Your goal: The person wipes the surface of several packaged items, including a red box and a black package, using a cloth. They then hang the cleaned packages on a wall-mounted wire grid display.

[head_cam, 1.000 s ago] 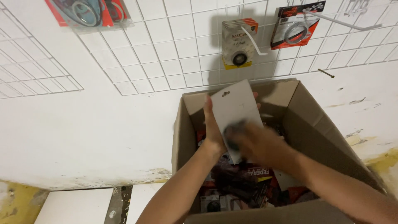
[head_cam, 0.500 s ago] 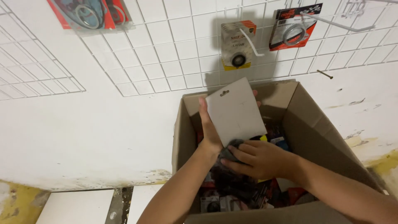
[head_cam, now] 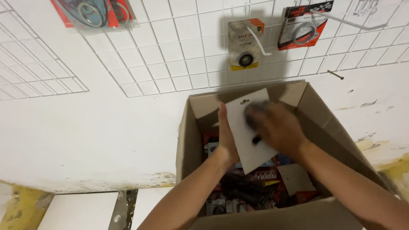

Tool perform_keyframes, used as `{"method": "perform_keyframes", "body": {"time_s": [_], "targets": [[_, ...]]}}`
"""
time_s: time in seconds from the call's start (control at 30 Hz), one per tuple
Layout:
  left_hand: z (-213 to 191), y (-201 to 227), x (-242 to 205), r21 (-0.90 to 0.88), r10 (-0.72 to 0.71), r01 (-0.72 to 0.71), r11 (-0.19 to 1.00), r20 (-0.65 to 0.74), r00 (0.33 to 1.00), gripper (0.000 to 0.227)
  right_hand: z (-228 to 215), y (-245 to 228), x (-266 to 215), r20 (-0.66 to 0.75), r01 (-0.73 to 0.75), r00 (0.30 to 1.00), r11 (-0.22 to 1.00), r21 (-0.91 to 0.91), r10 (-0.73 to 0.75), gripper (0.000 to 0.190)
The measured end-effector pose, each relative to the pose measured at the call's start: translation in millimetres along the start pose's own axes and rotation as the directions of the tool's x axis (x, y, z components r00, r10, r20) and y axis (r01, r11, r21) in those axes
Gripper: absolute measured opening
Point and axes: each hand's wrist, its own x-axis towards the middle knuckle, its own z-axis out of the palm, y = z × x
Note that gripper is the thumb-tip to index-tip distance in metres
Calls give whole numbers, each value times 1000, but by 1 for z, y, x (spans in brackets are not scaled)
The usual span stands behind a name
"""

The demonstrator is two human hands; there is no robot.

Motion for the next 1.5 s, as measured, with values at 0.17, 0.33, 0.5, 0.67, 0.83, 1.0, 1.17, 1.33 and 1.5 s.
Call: {"method": "perform_keyframes", "body": {"time_s": [0.17,0.33,0.5,0.67,0.83,1.0,1.17,1.33,1.5], "targets": [[69,4,-32,150,-45,68,986,-157,987,112,-9,-29,-2,273,-444,890,833,330,366,35],[40,-6,-18,237,-3,-63,969,268,963,112,14,-30,-10,-145,128,985,950,284,-90,36],[38,-10,-19,261,4,6,965,-40,999,118,10,-8,-3,82,-554,832,809,199,549,50],[38,-5,-16,232,-61,51,971,38,997,115,27,-31,-22,-78,31,997,985,171,-18,34],[49,-7,-25,299,87,-64,952,-66,994,107,37,-7,-24,24,-432,902,897,90,432,43],[92,11,-44,325,-27,111,939,-251,967,142,23,-23,-12,-104,202,977,965,167,-187,21],[101,41,-44,71,-116,117,991,-17,993,108,14,-26,-11,-164,333,941,896,293,-296,29],[96,27,-37,454,105,-25,890,-152,983,117,6,-4,-12,200,-475,873,870,134,445,46],[150,22,-55,394,251,-40,918,-503,827,98,-47,-29,28,730,-841,524,135,523,439,91]]}}
